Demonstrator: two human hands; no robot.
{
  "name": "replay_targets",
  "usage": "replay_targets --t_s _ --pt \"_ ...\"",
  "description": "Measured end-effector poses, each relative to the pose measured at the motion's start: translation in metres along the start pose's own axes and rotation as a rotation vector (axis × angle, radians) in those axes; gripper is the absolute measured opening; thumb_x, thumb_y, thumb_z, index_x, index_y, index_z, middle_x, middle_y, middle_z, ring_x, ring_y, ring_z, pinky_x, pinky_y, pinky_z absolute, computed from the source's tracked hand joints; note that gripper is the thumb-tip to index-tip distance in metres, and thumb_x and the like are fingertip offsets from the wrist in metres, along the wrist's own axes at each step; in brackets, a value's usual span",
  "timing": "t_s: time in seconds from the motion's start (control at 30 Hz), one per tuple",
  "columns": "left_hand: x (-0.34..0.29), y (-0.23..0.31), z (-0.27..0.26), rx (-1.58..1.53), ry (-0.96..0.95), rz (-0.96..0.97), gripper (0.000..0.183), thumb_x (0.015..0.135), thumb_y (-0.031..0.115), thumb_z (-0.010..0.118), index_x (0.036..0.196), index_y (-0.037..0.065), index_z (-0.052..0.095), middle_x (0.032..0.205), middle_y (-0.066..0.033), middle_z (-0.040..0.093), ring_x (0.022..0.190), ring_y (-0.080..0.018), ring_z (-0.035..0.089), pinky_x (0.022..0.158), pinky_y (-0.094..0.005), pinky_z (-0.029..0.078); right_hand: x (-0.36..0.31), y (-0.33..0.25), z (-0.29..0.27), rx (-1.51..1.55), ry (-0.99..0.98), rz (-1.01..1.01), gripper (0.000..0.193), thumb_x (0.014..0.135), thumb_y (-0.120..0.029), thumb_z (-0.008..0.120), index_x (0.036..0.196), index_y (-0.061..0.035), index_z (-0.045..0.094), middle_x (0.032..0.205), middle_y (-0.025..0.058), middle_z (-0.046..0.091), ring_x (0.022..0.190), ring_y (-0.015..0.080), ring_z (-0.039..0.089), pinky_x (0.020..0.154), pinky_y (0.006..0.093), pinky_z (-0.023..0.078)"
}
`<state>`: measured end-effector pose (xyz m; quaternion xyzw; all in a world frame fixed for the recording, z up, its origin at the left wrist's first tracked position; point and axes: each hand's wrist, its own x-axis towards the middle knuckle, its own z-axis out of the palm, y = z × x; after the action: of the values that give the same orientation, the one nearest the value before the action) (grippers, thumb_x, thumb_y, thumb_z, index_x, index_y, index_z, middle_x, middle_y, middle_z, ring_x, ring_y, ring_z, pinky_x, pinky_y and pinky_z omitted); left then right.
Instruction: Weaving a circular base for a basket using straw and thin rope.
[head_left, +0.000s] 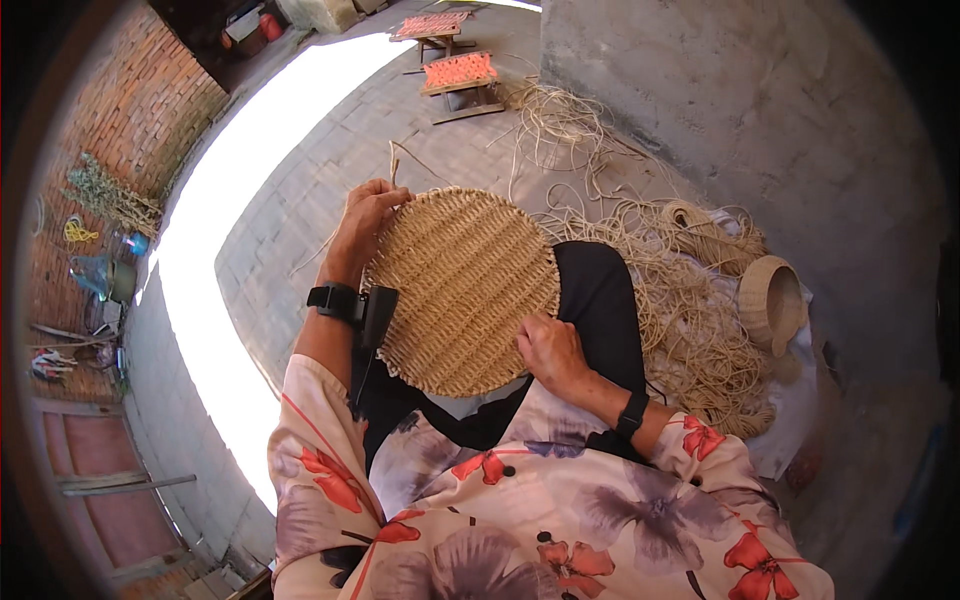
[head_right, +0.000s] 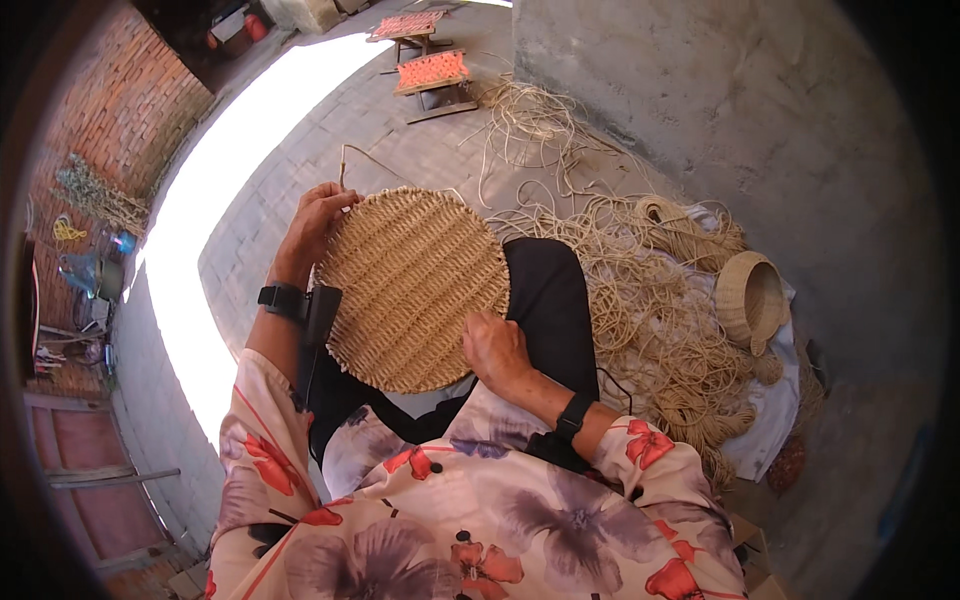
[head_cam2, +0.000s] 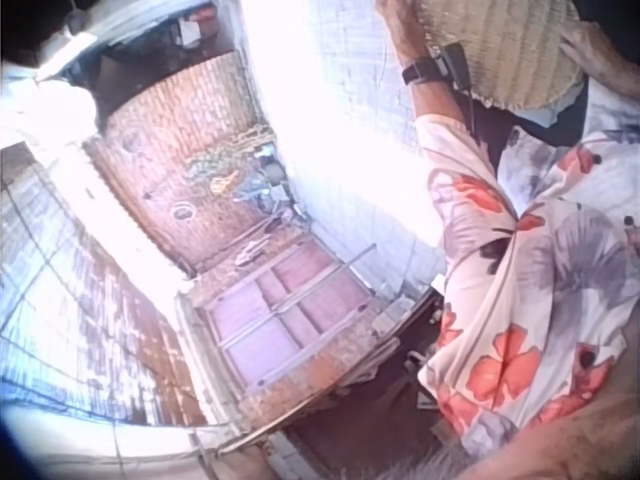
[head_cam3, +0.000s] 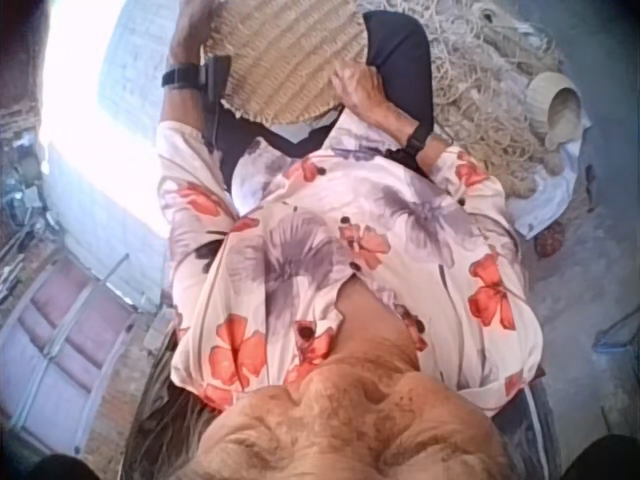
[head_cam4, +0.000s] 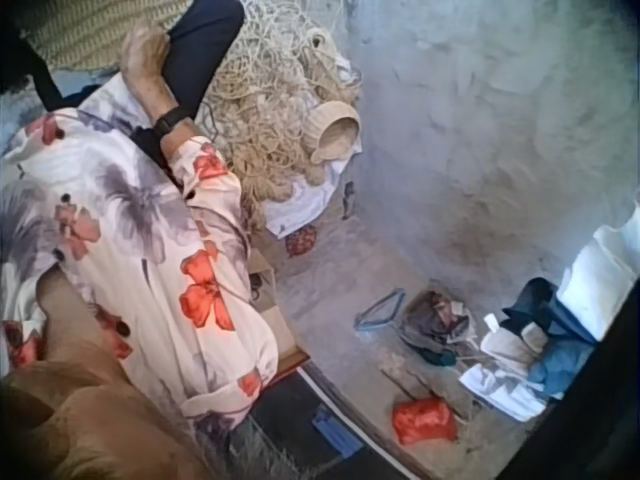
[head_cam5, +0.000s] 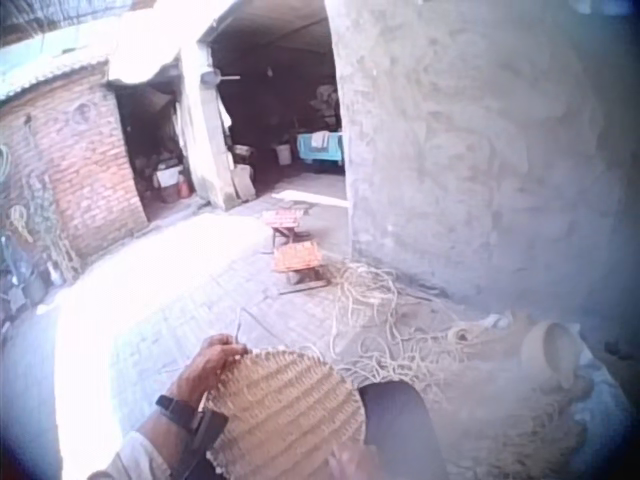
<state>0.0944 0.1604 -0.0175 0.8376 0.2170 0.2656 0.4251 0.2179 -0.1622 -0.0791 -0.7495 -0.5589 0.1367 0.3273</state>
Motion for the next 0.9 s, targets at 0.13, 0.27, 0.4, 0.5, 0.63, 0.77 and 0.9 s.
replay_targets --t_s 0.13,0.27,0.4,0.5,0.63,0.77,0.9 --pt "0.005 0.026 0.009 -0.395 0.108 -0.478 0.014 0.085 0.013 0.069 0.075 0.009 0.059 0.072 0.0054 0.053 0.058 -0.0031 0.041 0.052 -0.0209 0.031 0.000 0.001 0.002 -0.008 0.012 0.032 0.009 0.085 -0.010 0.061 0.082 -0.0025 0.057 0.082 0.0186 0.064 0.077 0.0390 0.066 0.068 0.0494 0.053" --pt "0.005 0.026 0.006 -0.323 0.095 -0.496 0.017 0.085 0.015 0.070 0.074 0.010 0.058 0.067 0.0078 0.049 0.056 -0.0027 0.038 0.050 -0.0213 0.028 0.003 -0.001 0.008 -0.077 -0.028 0.047 0.011 0.085 -0.011 0.059 0.084 -0.0008 0.055 0.082 0.0214 0.064 0.076 0.0406 0.066 0.068 0.0513 0.053" --pt "0.008 0.027 0.008 -0.362 0.100 -0.536 0.014 0.085 0.015 0.070 0.077 0.008 0.061 0.070 0.0039 0.059 0.058 -0.0048 0.043 0.052 -0.0221 0.032 0.011 0.000 0.010 -0.096 -0.055 0.040 0.012 0.082 -0.010 0.062 0.084 -0.0003 0.055 0.082 0.0215 0.064 0.076 0.0407 0.066 0.068 0.0515 0.054" --pt "0.009 0.025 0.007 -0.346 0.083 -0.500 0.013 0.086 0.016 0.070 0.078 0.009 0.061 0.070 0.0048 0.058 0.057 -0.0038 0.041 0.052 -0.0214 0.031 0.012 -0.004 0.010 -0.092 -0.040 0.022 0.014 0.079 -0.010 0.063 0.082 0.0005 0.056 0.082 0.0225 0.065 0.076 0.0416 0.067 0.069 0.0519 0.054" --pt "0.004 0.008 0.004 -0.378 0.046 -0.478 0.011 0.089 0.015 0.067 0.084 0.010 0.058 0.086 -0.0012 0.070 0.057 -0.0018 0.043 0.049 -0.0187 0.032 0.014 0.001 0.000 -0.077 -0.122 0.093 0.013 0.081 -0.010 0.062 0.085 0.0021 0.059 0.079 0.0240 0.067 0.076 0.0431 0.068 0.069 0.0522 0.053" --pt "0.003 -0.003 0.003 -0.427 0.089 -0.502 0.015 0.088 0.016 0.069 0.078 0.010 0.059 0.073 0.0042 0.062 0.056 -0.0027 0.041 0.051 -0.0202 0.030 -0.008 0.021 -0.014 0.178 0.064 0.046 0.020 0.084 -0.001 0.055 0.101 0.0023 0.064 0.080 0.0222 0.066 0.077 0.0420 0.066 0.071 0.0496 0.053" --pt "0.004 0.000 0.006 -0.456 0.087 -0.504 0.016 0.089 0.017 0.069 0.079 0.009 0.059 0.080 0.0007 0.067 0.057 -0.0037 0.044 0.052 -0.0201 0.033 -0.025 0.007 -0.037 0.001 -0.015 -0.089 0.034 0.080 0.004 0.055 0.114 0.0001 0.059 0.096 0.0187 0.059 0.092 0.0372 0.061 0.077 0.0453 0.052"
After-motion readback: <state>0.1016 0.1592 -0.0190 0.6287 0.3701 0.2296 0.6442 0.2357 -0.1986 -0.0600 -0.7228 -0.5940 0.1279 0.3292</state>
